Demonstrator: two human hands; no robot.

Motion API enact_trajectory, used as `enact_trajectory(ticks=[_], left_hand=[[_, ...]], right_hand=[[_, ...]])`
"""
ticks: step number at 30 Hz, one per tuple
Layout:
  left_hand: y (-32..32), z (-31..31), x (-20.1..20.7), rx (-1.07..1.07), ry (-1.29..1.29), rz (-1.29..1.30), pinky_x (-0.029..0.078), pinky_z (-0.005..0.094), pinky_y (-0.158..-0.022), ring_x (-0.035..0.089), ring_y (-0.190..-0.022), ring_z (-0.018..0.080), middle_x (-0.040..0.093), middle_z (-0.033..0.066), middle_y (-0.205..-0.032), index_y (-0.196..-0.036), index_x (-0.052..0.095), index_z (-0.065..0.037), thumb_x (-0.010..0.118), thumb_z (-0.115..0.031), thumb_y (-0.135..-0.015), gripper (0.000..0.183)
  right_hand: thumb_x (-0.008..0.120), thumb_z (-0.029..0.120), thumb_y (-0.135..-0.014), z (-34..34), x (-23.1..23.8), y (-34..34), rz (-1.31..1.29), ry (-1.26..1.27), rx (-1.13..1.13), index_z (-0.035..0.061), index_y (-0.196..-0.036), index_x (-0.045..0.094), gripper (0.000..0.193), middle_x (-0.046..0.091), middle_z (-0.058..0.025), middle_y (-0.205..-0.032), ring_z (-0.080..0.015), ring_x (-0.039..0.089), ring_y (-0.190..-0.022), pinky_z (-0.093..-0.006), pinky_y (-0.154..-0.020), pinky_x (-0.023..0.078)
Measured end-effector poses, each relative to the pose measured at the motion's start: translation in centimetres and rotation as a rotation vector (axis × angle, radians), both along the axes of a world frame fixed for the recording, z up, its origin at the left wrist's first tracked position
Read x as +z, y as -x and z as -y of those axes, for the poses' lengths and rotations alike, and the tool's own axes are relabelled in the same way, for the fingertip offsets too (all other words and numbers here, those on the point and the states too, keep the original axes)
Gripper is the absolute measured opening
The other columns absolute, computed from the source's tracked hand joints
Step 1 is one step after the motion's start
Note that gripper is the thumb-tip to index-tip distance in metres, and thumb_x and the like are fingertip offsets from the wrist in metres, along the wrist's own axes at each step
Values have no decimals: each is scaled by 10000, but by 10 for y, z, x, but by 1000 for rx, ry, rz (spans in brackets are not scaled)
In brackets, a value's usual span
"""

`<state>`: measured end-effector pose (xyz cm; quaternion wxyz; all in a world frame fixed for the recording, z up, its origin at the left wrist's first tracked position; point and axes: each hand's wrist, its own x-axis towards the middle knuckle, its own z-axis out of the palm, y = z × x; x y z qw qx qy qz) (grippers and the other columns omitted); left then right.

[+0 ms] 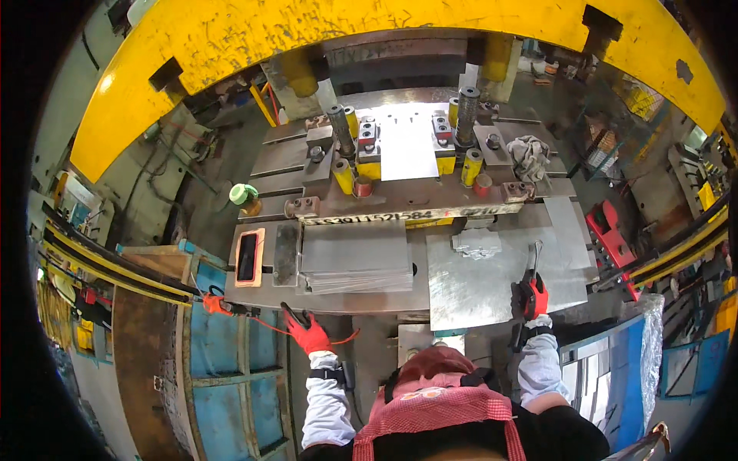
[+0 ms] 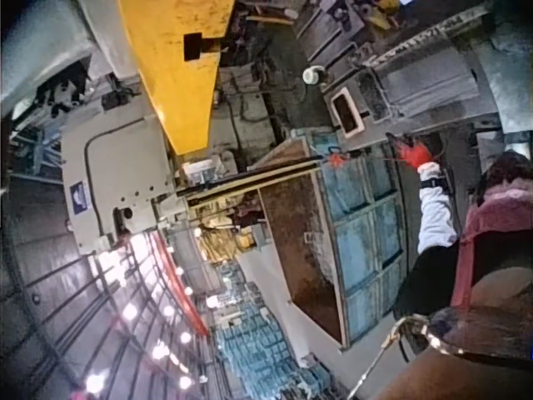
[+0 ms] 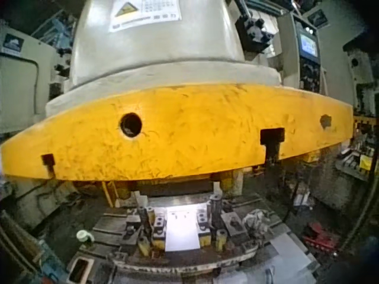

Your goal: Operate a large industrial press to form metal parts, using a wrench to secure or adjust components.

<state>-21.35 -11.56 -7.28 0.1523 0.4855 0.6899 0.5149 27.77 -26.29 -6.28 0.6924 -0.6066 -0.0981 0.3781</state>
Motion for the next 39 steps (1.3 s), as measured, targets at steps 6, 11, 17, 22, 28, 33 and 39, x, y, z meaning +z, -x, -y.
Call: enact_trajectory(ticks=[6, 11, 17, 22, 28, 33, 39], left_hand=[[34, -12, -12, -366, 562, -842, 228, 476, -1038, 211, -1309, 371, 197, 141, -1444, -1388, 261, -199, 579, -222, -742, 721], [43, -22, -24, -403, 635, -847, 264, 481, -1021, 229, -1301, 378, 192, 121, -1450, -1362, 312, -223, 597, -269, -716, 708], [43, -28, -20, -430, 711, -838, 289, 472, -1008, 252, -1290, 377, 233, 113, -1437, -1348, 339, -227, 606, -272, -711, 693], [44, -26, -23, -404, 673, -874, 298, 469, -1002, 286, -1276, 372, 238, 110, -1438, -1332, 367, -224, 580, -281, -729, 642], [40, -28, -17, -406, 706, -873, 300, 461, -1003, 309, -1266, 363, 238, 113, -1437, -1325, 377, -228, 542, -282, -753, 598], [39, -27, -16, -395, 668, -885, 306, 460, -999, 321, -1260, 355, 256, 110, -1429, -1310, 395, -234, 537, -278, -758, 572], [36, -25, -7, -392, 707, -874, 314, 471, -991, 319, -1255, 377, 344, 115, -1372, -1285, 420, -224, 540, -266, -751, 549]], right_hand=[[613, 133, -782, 1, -42, -18, 190, -12, -103, 58, -1021, 552, 257, 527, -2, -655, -100, 461, -482, -242, -442, 374], [616, 110, -779, -2, -45, -17, 189, -32, -144, 51, -1084, 552, 317, 545, -10, -690, -94, 464, -508, -239, -459, 375], [607, 106, -784, -3, -34, -10, 194, -48, -147, 54, -1087, 552, 313, 547, -28, -669, -107, 477, -497, -255, -455, 383], [607, 141, -794, -2, -19, -3, 171, 34, -120, 55, -1095, 548, 318, 561, -34, -707, -110, 508, -533, -261, -465, 408], [633, 116, -773, -1, -56, -22, 135, -24, -125, 54, -1166, 523, 413, 578, -39, -735, -109, 518, -546, -246, -475, 416], [644, 106, -756, 2, -59, -25, 70, -35, -95, 57, -1180, 519, 445, 579, -36, -727, -108, 513, -532, -239, -468, 407], [626, 126, -770, 1, -45, -17, 273, -21, -83, 54, -1145, 540, 392, 556, -14, -689, -95, 467, -475, -243, -443, 374]])
